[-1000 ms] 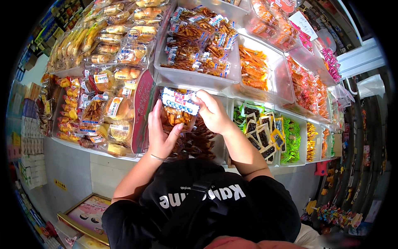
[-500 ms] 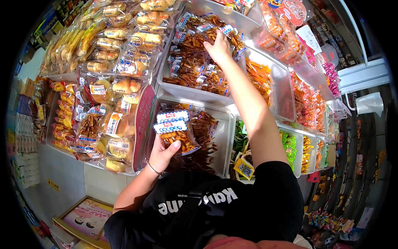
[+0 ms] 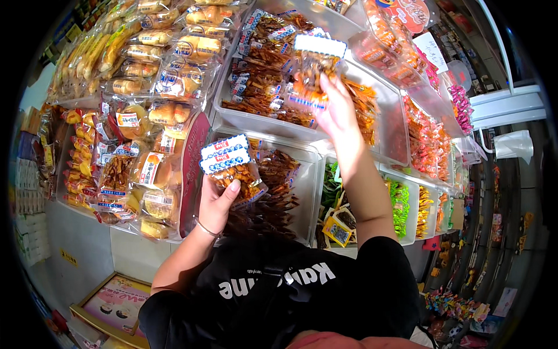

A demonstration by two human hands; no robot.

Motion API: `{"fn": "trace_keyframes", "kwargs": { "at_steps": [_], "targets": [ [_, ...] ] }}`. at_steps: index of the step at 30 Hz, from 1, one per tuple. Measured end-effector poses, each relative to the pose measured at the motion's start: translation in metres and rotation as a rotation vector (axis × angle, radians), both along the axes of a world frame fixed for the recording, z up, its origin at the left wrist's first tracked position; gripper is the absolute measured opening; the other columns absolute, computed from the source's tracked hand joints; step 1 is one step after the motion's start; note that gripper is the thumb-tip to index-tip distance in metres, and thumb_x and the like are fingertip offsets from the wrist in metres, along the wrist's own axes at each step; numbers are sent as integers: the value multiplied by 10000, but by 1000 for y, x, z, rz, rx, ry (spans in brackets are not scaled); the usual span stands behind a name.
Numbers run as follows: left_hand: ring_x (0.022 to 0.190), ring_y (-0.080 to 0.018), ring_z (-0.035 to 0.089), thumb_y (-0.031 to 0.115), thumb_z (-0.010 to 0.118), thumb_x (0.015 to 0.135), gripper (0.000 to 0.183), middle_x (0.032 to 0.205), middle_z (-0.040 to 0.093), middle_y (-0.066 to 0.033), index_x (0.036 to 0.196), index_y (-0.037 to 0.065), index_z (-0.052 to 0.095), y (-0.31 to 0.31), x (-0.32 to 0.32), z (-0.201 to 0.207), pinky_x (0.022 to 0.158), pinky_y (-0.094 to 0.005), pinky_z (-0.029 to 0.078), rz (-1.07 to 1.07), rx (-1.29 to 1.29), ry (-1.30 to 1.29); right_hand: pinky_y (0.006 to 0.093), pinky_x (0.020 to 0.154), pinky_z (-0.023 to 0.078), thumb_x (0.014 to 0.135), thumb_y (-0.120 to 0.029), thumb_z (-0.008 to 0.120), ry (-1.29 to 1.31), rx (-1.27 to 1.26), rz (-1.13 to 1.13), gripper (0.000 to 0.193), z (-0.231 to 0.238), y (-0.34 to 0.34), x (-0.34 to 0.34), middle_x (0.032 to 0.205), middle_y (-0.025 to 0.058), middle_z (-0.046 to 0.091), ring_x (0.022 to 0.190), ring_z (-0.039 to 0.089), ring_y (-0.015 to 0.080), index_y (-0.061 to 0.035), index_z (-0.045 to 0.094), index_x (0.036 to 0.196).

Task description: The person repeatedly picks up small, individually wrapped snack packages from a bulk bin, holds them up to the camera, and places them back into the bin. The person also briefly interacts with a store employee who is working at a nearby counter.

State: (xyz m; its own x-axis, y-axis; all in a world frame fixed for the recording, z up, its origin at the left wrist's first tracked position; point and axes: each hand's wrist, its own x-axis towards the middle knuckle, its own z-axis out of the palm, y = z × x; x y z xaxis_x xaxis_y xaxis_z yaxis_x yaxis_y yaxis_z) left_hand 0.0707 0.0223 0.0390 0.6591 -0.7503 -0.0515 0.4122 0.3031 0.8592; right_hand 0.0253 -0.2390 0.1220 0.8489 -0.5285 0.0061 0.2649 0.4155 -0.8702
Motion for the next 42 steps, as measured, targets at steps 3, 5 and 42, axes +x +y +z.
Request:
{"fn": "trace_keyframes", "kwargs": {
  "at_steps": [3, 5, 42],
  "targets": [
    [1046, -166, 437, 130, 564, 815, 461, 1137, 447, -90, 1179, 13, 308, -2, -4, 7, 925, -315, 320, 15, -8, 4, 437, 813, 455, 875, -171, 428, 8, 12, 3, 355, 3, 29, -28, 1077, 179, 528, 958, 549, 284, -9, 362, 1184],
    [1049, -170, 436, 114, 557, 817, 444, 1136, 446, -91, 1175, 18, 312, -2, -8, 11, 925, -317, 323, 20, -4, 19, 412, 823, 450, 870, -173, 438, -6, 31, -16, 363, 12, 48, -40, 1080, 177, 527, 962, 547, 278, -1, 371, 1182],
    [1110, -171, 389, 281, 505, 849, 548, 1197, 422, -100, 1265, -3, 289, 43, -15, 14, 947, -306, 303, -35, 31, -222, 314, 812, 430, 621, -146, 730, 284, -686, 108, 577, -52, 169, -68, 1000, 124, 538, 925, 546, 193, -17, 368, 1051]
  ]
}}
